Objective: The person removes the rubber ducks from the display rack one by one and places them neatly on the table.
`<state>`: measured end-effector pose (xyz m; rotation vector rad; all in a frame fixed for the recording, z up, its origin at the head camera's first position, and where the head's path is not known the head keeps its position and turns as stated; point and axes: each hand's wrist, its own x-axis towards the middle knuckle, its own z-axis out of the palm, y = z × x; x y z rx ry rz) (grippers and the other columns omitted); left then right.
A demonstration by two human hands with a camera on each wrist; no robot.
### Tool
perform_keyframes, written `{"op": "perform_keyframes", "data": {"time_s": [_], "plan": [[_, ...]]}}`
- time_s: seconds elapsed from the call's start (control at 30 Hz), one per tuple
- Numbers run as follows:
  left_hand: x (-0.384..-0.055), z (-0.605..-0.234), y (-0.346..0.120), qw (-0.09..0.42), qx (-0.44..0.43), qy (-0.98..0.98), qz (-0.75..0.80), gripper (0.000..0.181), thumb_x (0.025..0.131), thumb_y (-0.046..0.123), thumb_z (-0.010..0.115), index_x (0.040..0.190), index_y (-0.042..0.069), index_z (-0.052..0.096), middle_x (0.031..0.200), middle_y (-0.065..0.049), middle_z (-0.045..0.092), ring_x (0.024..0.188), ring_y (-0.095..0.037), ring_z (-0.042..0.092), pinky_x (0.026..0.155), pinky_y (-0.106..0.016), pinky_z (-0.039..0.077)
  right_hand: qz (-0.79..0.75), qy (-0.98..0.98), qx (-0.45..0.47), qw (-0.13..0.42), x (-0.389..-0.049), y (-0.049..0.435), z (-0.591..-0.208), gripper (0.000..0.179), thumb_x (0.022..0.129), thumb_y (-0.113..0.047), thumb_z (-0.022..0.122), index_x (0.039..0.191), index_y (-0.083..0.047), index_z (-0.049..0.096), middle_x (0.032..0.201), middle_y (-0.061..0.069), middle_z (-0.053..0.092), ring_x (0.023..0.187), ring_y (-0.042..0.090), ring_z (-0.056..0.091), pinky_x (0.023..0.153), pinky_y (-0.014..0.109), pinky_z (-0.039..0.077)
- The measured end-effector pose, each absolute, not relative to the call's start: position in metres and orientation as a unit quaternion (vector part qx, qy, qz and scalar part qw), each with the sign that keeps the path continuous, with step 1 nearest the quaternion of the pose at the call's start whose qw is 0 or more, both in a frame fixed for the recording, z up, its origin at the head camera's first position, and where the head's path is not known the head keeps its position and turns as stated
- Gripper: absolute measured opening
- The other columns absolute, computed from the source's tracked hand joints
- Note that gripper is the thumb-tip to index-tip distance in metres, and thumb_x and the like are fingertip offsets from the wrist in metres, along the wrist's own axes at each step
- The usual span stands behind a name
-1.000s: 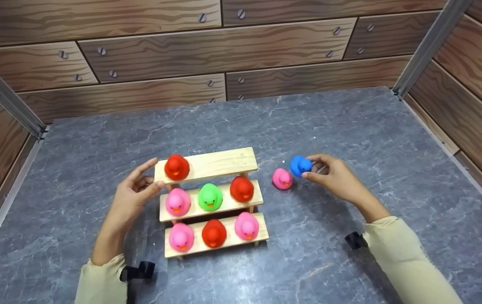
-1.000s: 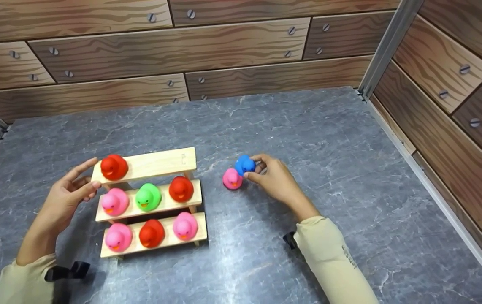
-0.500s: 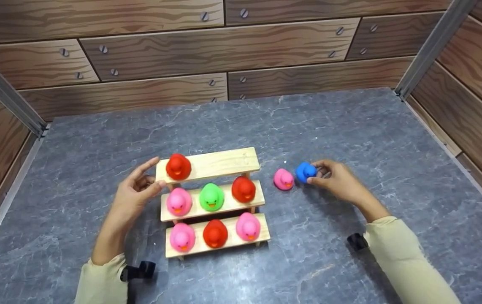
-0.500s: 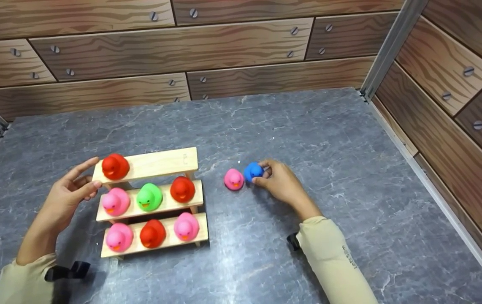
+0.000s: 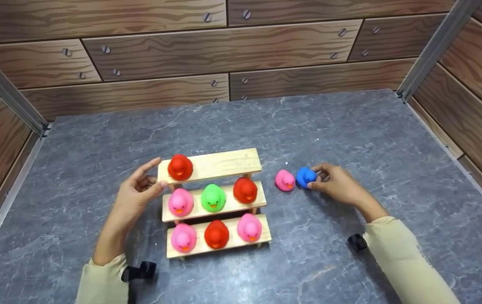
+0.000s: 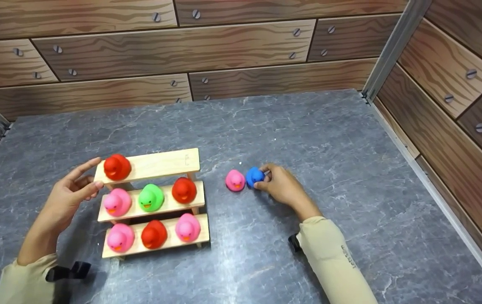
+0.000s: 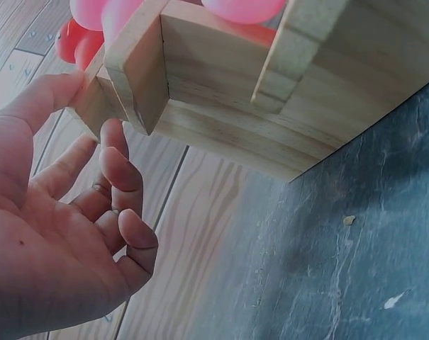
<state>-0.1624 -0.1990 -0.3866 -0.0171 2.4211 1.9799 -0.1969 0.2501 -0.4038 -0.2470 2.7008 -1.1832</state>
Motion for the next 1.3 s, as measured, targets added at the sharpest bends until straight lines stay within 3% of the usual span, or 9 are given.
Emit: {"op": "perform_keyframes", "data": {"time_s": [0.63, 1.3], "plan": [[-0.163, -0.389, -0.200, 0.010, 0.002, 0.769, 0.639, 0.057, 0.088, 0.005, 0.068, 0.141, 0.013, 0.049, 0.084, 0.000, 0.063, 0.075, -0.010, 0.055, 0.070, -0.020, 0.043, -0.390, 0.911, -0.087, 0.106, -0.202, 0.249, -0.409, 0.045, 0.086, -0.009, 0.069, 0.121, 0.014, 0.053, 0.082, 0.007, 0.059, 0.067, 0.008, 0.050, 0.055, 0.020, 0.042], [-0.164, -0.389, -0.200, 0.014, -0.002, 0.773, 0.634, 0.057, 0.088, 0.007, 0.069, 0.141, 0.016, 0.049, 0.084, -0.001, 0.062, 0.075, -0.010, 0.054, 0.069, -0.021, 0.043, -0.398, 0.906, -0.086, 0.119, -0.197, 0.255, -0.398, 0.050, 0.088, -0.013, 0.068, 0.130, 0.008, 0.049, 0.090, 0.012, 0.061, 0.071, 0.011, 0.054, 0.059, 0.023, 0.046]]}}
